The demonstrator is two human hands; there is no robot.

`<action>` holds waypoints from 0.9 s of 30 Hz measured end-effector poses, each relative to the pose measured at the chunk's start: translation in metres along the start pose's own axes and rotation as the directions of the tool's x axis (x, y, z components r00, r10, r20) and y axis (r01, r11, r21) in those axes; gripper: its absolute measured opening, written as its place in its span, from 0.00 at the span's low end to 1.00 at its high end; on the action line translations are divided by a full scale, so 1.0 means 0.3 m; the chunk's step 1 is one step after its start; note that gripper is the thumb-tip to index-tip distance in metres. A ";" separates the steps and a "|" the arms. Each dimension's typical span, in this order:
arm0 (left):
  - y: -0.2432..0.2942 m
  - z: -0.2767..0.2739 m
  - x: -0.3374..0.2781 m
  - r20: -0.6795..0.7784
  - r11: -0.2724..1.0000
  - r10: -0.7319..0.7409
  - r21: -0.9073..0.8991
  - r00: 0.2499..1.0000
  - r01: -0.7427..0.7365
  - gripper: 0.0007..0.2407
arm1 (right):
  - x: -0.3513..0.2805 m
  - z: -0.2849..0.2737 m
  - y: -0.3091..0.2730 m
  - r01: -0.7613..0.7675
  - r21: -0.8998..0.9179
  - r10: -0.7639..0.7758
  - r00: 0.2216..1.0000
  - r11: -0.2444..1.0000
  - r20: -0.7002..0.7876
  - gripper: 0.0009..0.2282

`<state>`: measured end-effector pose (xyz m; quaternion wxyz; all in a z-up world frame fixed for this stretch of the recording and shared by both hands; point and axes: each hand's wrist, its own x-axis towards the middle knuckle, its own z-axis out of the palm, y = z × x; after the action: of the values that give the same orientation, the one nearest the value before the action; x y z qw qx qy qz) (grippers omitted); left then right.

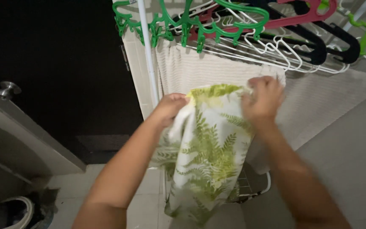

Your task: The person organizes various plastic hangers on a wall-mounted rack and a drying stand. They then pick up a patterned cloth, shake it out, and hang it on the drying rack using white plastic hooks.

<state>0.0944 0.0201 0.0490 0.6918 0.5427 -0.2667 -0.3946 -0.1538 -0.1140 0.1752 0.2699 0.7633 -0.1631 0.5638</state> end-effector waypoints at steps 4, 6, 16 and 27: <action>-0.091 0.088 0.097 -0.121 0.996 -0.068 -0.072 0.990 0.060 0.06 | -0.209 0.053 -0.121 -0.541 0.571 0.186 0.805 0.617 0.563 0.11; -0.076 0.160 0.073 -0.107 0.985 -0.136 -0.117 0.985 0.124 0.07 | -0.312 0.101 -0.209 -0.777 0.470 -0.061 0.493 0.418 0.868 0.18; -0.137 0.232 -0.039 -0.064 0.985 0.149 0.097 0.987 -0.143 0.15 | -0.421 0.136 -0.332 -0.876 0.301 0.094 0.287 -0.376 0.953 0.10; -0.742 -0.177 -0.169 0.015 0.847 0.121 0.519 0.993 -0.111 0.17 | -0.153 -0.009 -0.318 -0.591 0.366 0.387 0.097 -0.719 0.917 0.03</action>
<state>0.0518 0.0690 -0.1762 0.5449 0.6956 -0.3892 -0.2605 -0.1174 -0.0385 0.1106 -0.7816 0.3894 -0.2274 0.4311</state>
